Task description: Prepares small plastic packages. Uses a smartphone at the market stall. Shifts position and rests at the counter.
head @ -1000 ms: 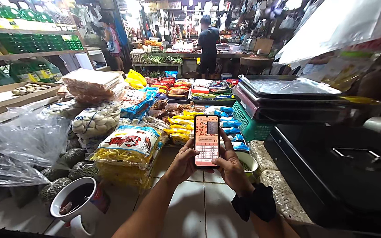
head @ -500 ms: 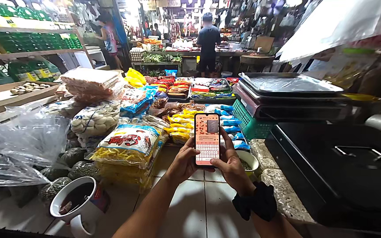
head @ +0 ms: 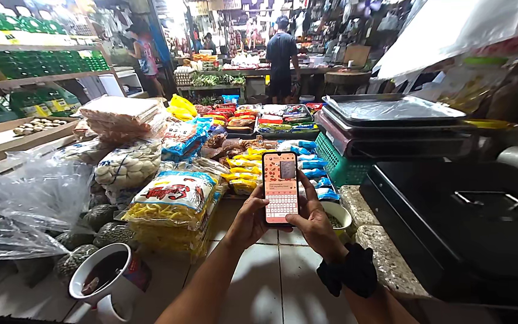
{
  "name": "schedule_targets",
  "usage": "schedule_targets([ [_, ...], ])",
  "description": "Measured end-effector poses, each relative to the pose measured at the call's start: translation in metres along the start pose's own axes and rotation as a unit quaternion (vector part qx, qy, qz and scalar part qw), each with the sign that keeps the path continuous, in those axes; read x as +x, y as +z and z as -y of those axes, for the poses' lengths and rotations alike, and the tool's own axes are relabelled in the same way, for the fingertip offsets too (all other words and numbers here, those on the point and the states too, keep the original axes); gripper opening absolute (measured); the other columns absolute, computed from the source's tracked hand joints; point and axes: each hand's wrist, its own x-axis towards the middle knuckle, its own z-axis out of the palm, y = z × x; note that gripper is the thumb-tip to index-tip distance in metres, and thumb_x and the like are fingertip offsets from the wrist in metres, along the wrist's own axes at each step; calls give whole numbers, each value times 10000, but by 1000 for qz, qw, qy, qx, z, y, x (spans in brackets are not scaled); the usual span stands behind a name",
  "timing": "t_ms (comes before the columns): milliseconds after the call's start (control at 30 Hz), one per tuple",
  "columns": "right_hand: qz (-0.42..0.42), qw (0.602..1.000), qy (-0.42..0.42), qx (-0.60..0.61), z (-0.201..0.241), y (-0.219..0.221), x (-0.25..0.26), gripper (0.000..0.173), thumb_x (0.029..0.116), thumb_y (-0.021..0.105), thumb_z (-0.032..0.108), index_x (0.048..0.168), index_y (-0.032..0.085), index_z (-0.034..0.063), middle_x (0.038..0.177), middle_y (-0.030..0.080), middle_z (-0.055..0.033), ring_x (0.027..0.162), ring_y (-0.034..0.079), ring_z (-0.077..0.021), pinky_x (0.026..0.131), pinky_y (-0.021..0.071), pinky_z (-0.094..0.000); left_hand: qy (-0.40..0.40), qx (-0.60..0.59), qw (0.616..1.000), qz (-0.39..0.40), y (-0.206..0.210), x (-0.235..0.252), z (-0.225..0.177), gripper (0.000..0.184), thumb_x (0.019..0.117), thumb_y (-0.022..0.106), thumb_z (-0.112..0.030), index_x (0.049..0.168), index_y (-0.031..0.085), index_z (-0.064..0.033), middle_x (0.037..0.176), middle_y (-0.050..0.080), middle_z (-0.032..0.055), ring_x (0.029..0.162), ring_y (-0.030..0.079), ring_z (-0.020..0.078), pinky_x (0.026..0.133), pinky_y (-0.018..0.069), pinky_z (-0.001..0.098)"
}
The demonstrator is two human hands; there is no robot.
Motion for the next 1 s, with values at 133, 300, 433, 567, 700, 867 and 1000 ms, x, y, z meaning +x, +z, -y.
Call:
schedule_targets([
  [133,-7,1000,-6,-20,0,0,-1,986,808,564,-150,1632,76,86,1337,632,-177,1121,706,-249,934,618,-384,5,10,1000,-1,0,0,1,491,963,454,-145,1432,310,-149,1217,668,173,1031,724,344,776,636,504],
  [300,-2,1000,4,-11,0,0,-1,974,824,563,-133,1631,67,94,1342,626,-173,1121,705,-246,934,616,-381,9,19,1000,-9,2,-1,1,600,918,453,14,1467,259,-131,1217,676,160,1006,738,335,786,641,519],
  [433,-9,1000,9,5,2,0,0,963,814,532,-141,1633,89,103,1334,626,-183,1107,709,-255,927,619,-393,16,26,999,-19,3,-1,1,731,828,527,105,1461,238,-118,1229,678,160,999,743,341,783,640,543],
  [567,-21,999,17,28,-1,-1,2,898,830,462,-110,1631,132,125,1331,628,-188,1115,701,-248,944,601,-406,8,24,1000,-17,3,-1,1,613,906,461,46,1459,259,-124,1223,669,182,999,737,364,775,638,548],
  [700,-28,999,-1,35,-4,0,3,634,1036,384,23,1627,181,126,1323,630,-171,1101,707,-235,936,610,-408,7,19,1000,-8,2,0,2,435,1048,419,-204,1462,300,-137,1241,662,206,1050,717,389,786,632,547],
  [867,-28,999,-8,35,-8,-1,3,520,1120,307,210,1633,230,175,1419,564,-157,1169,671,-244,953,601,-417,5,33,999,-8,1,0,2,410,1103,358,-330,1453,311,-123,1248,668,213,1051,721,388,792,636,537],
  [1000,-4,999,-4,37,-9,-1,3,556,1105,242,302,1641,174,172,1395,584,-162,1179,668,-255,949,601,-430,12,68,996,-65,6,0,1,478,1009,426,-77,1463,279,-110,1184,677,198,963,743,364,715,649,526],
])
